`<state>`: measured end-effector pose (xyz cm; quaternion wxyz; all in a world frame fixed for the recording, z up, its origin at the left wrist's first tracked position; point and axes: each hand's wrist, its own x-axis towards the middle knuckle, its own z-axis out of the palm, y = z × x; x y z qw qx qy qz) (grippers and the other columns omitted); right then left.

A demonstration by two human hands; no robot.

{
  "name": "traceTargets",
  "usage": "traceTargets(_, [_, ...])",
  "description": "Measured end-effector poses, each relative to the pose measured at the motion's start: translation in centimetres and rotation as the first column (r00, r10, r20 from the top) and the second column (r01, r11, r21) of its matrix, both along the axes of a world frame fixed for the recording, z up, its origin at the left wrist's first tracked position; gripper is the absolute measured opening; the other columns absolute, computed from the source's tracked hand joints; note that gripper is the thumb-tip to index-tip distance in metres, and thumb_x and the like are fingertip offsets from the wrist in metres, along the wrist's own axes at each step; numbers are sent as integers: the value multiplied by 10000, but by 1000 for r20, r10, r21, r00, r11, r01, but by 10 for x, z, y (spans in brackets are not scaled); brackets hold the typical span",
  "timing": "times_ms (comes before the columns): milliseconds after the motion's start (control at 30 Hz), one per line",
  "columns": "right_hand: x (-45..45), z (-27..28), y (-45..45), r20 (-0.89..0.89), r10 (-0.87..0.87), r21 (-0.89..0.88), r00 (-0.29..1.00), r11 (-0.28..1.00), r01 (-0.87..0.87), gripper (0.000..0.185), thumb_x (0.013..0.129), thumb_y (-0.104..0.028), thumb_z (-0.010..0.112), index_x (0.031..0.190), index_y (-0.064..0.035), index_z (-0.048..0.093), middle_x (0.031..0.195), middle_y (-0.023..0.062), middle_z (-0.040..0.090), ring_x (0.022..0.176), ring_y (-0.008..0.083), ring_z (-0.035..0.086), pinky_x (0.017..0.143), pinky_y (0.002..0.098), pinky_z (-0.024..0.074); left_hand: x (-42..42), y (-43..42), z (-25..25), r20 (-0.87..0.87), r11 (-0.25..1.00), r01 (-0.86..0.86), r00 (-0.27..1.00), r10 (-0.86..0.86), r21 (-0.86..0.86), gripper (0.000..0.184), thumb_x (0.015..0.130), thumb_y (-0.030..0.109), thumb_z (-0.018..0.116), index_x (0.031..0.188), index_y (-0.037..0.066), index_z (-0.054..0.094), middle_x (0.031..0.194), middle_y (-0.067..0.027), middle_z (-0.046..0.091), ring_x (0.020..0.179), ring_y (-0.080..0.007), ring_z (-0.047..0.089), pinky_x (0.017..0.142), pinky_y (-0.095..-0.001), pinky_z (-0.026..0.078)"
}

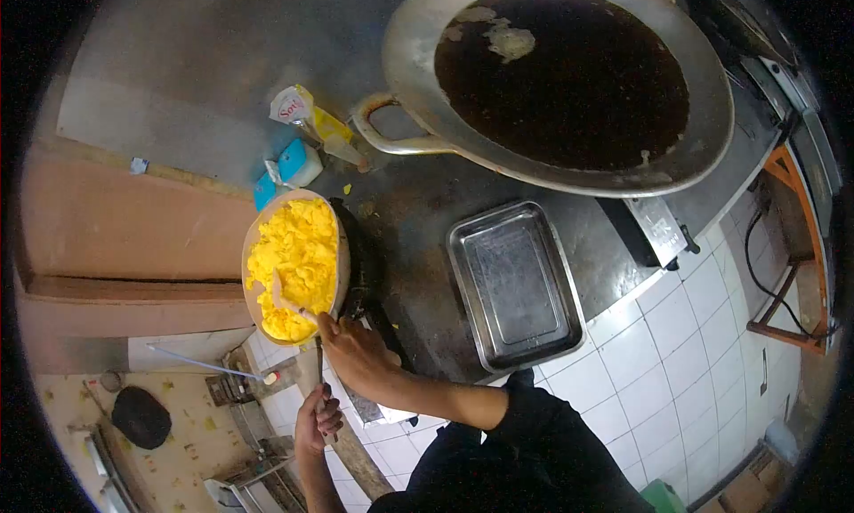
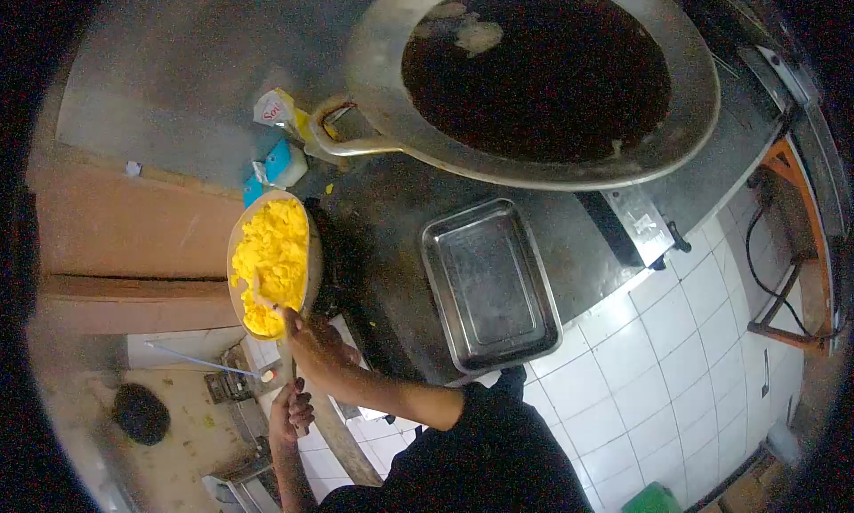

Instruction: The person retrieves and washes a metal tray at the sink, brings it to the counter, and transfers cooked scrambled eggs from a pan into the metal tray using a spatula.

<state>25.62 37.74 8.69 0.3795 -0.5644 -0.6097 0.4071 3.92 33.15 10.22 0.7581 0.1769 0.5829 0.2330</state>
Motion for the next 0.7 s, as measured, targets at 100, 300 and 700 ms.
traceTargets(100, [17, -12, -6, 53, -88, 278, 995, 958, 70, 412, 795, -4, 556, 1182, -17, 415, 799, 257, 601, 845, 434, 626, 750, 471, 520, 2, 1, 3, -13, 999, -29, 1000, 29, -45, 272, 968, 377, 475, 804, 161, 492, 482, 68, 313, 341, -41, 226, 333, -204, 217])
traceTargets(300, [141, -21, 71, 153, -112, -249, 982, 957, 148, 195, 739, -12, 587, 932, 9, 565, 960, 221, 591, 890, 393, 610, 748, 477, 497, 0, 1, 3, -46, 985, -89, 995, 83, -147, 269, 959, 384, 482, 816, 158, 449, 473, 56, 328, 329, -52, 244, 312, -213, 220])
traceTargets(700, [72, -232, 328, 633, 34, 221, 774, 950, -223, 257, 850, -138, 525, 1062, -1, 570, 1060, 203, 611, 979, 379, 591, 892, 443, 476, -29, -7, -6, -166, 885, -327, 943, 287, -330, 299, 930, 284, 514, 695, 112, 447, 503, 44, 336, 331, -61, 267, 305, -202, 232])
